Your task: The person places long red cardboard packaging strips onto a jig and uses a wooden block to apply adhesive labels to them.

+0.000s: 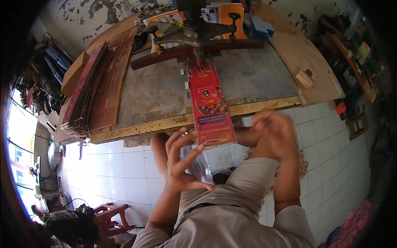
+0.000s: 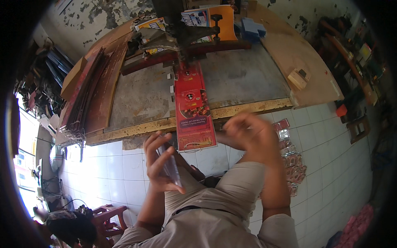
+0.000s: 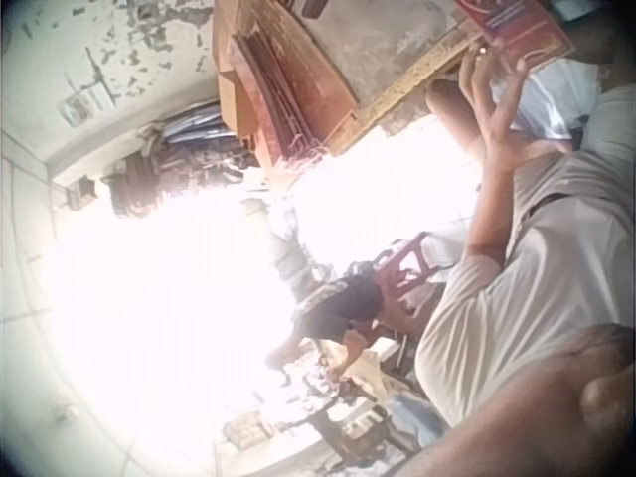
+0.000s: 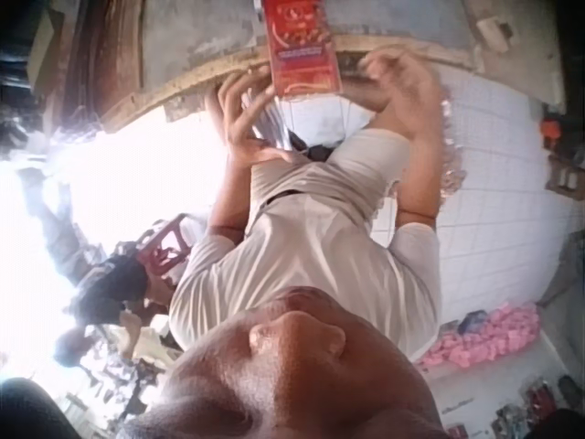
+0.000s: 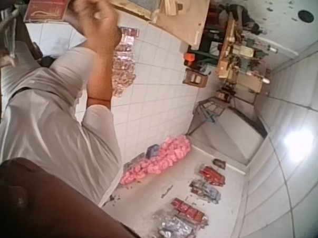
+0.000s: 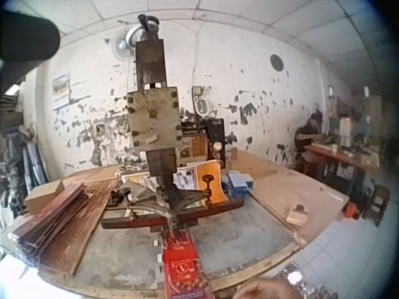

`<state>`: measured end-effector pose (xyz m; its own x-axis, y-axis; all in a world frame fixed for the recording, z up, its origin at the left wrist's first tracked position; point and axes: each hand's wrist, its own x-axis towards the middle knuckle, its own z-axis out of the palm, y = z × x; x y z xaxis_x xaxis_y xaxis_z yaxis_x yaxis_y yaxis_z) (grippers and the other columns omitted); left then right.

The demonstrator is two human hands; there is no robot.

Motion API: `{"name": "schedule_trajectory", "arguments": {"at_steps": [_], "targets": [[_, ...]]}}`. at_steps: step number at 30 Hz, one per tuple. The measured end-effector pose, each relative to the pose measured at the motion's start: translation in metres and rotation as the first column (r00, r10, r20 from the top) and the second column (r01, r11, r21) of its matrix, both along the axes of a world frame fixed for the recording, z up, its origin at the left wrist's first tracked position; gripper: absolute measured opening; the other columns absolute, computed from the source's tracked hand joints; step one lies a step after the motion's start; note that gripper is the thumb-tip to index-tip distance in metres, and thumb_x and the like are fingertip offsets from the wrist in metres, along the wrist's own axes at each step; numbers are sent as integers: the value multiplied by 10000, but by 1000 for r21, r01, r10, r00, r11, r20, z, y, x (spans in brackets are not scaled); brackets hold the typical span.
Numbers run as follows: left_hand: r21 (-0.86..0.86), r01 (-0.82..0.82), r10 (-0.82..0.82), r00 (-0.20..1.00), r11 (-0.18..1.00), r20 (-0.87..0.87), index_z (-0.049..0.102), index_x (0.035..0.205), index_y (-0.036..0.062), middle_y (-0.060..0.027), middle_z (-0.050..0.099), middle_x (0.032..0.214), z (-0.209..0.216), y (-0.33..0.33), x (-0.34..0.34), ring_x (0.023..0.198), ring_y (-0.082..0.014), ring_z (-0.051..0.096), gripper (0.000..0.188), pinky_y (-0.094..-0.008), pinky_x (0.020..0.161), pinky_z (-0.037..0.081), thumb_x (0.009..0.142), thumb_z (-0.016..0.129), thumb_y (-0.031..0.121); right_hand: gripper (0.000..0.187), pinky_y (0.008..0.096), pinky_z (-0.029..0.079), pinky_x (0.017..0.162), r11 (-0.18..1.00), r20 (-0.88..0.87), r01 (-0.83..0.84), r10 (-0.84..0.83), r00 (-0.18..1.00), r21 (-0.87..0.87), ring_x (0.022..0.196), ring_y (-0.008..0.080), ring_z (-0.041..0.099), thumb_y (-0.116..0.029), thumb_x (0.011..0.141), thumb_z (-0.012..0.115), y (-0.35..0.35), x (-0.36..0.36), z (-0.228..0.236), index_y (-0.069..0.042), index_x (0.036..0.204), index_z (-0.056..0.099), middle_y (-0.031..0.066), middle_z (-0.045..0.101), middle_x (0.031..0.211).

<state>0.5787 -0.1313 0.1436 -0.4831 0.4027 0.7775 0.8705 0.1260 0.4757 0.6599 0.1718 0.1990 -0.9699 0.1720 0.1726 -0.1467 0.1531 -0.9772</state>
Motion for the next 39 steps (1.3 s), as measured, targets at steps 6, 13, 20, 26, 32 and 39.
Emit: {"name": "schedule_trajectory", "arguments": {"at_steps": [6,13,20,26,32,39], "targets": [[-59,68,-70,997,996,-26,741,1381,162,-202,649,1471,7,14,9,1401,-475,512,1071,-618,1127,433,555,891,828,278,278,527,909,701,-125,-412,423,897,-582,1003,97,664,-177,984,859,-87,8,-20,-18,1148,699,19,705,1091],[-60,89,-89,996,994,5,733,1396,165,-211,649,1474,1,7,13,1408,-478,509,1091,-629,1130,421,545,888,830,230,264,525,892,563,-152,-428,470,869,-707,987,75,650,-106,963,869,-96,4,-38,-35,1086,688,-9,689,1038],[-7,127,-127,991,992,40,727,1405,160,-214,641,1487,-7,10,14,1422,-487,497,1115,-631,1154,409,524,889,824,188,250,526,882,550,-176,-436,461,870,-713,978,62,649,-64,972,850,-101,5,-41,-41,1068,691,-14,695,1042],[-4,131,-131,990,991,48,721,1413,159,-219,637,1491,-6,10,15,1423,-490,496,1127,-631,1166,404,518,887,824,185,243,526,874,542,-182,-428,448,875,-723,967,54,649,-60,972,848,-105,6,-45,-41,1071,693,-15,698,1039],[-9,119,-119,992,993,39,721,1407,158,-220,642,1485,-9,9,13,1422,-488,498,1122,-630,1163,405,525,879,834,142,243,528,841,565,-89,-397,493,865,-723,942,59,652,-23,998,793,-100,11,-32,-29,1099,694,-4,705,1034],[-6,93,-93,996,996,-6,727,1389,162,-215,646,1480,-8,7,13,1419,-485,501,1115,-624,1154,409,522,873,847,119,236,514,811,548,-76,-410,531,844,-729,921,65,628,-75,1055,720,-98,13,-31,-23,1155,684,2,693,1025]]}}
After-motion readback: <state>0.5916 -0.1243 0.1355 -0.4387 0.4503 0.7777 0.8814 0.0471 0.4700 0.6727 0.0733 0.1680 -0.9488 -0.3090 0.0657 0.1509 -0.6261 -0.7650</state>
